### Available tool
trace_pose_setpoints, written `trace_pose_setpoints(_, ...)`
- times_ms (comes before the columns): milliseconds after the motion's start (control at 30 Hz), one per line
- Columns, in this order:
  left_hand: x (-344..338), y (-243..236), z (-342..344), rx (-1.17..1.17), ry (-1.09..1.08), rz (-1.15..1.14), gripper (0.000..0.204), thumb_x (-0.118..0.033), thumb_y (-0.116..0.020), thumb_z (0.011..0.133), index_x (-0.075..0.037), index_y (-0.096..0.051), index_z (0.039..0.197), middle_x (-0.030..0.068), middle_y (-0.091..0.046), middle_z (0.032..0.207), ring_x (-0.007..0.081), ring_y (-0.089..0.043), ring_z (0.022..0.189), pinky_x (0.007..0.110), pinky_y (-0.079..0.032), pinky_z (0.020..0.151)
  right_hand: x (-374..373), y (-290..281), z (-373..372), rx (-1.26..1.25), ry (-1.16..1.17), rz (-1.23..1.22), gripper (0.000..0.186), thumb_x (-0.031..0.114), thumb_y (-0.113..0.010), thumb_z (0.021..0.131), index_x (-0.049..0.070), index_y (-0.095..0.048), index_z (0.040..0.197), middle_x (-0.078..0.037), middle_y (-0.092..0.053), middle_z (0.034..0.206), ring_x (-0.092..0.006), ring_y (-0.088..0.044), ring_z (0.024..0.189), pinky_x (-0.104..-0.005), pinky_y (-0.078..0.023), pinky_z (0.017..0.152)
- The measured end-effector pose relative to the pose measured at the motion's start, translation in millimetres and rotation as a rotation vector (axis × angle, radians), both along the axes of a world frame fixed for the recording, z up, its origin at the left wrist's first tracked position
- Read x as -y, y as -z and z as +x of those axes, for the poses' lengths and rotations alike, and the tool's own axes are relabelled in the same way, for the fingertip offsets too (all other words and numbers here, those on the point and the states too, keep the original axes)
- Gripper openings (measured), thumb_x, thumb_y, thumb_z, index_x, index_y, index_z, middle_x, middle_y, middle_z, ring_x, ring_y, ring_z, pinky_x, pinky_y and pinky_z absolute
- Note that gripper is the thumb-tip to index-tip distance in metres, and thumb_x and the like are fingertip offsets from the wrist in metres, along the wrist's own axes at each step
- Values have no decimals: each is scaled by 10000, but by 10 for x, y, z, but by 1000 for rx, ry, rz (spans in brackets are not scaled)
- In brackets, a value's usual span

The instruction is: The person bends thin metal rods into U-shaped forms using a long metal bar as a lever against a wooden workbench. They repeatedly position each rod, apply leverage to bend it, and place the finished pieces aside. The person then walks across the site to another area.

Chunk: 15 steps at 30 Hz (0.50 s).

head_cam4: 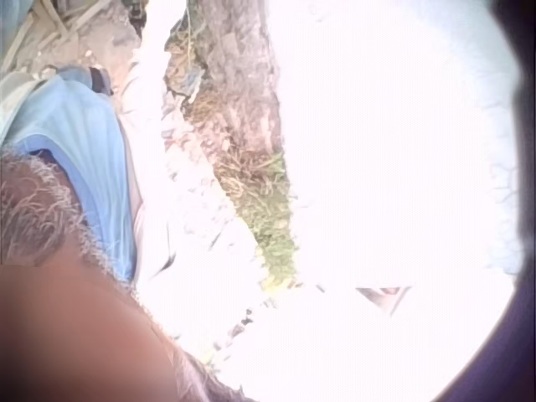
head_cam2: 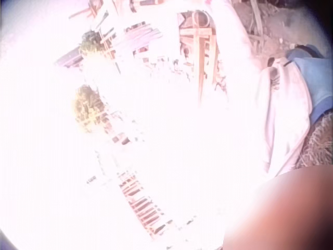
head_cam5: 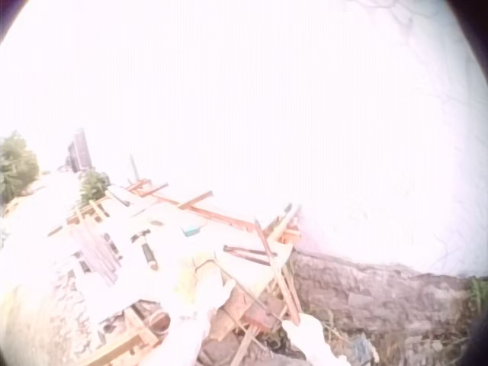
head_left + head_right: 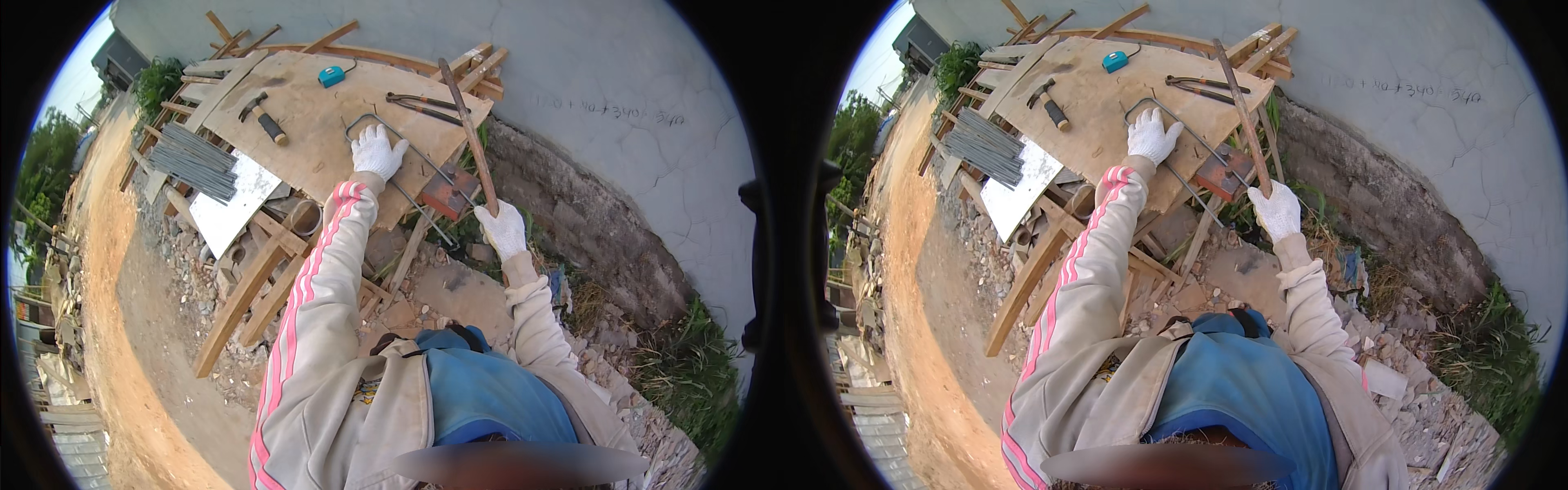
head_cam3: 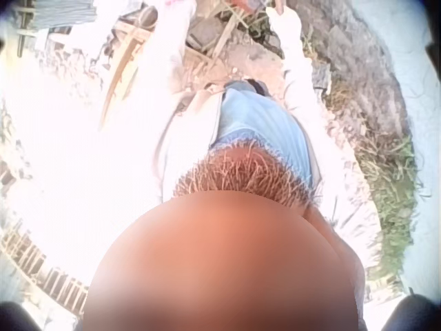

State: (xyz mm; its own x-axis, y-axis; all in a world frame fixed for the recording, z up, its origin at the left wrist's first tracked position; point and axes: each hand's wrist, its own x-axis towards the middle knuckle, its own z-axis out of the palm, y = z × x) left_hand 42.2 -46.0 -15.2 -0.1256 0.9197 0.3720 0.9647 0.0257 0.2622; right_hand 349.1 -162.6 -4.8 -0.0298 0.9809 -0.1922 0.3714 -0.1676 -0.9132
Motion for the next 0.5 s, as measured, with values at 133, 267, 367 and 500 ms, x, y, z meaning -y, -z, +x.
trace_pose_setpoints(133,-309,79,-104,-105,25,-105,843,-654,-569,919,0,-506,1447,194,-498,1524,364,-438,1425,567,-303,1159,6,-142,-24,-89,7,-95,228,237,-716,948,25,-630,945,-42,-621,664,-140,-593,522,-306,-478,505)
trace_pose_setpoints(267,-380,20,-176,-119,53,-159,920,-711,-518,931,3,-468,1510,192,-447,1578,351,-376,1489,521,-271,1203,-23,-207,-15,-171,13,-186,242,236,-739,939,25,-622,954,-53,-636,688,-133,-601,526,-294,-487,486)
trace_pose_setpoints(367,-335,-37,-192,-132,70,-141,931,-724,-523,922,2,-474,1504,189,-447,1579,347,-374,1491,520,-261,1208,-23,-190,31,-266,31,-222,282,274,-759,930,23,-630,943,-50,-638,700,-125,-601,552,-296,-482,508)
trace_pose_setpoints(500,-326,-73,-189,-168,34,-137,979,-761,-523,901,12,-469,1500,186,-456,1572,356,-385,1479,525,-258,1209,8,-175,276,77,-2,-83,343,345,-766,927,17,-665,934,-32,-640,724,-115,-591,609,-303,-472,571)
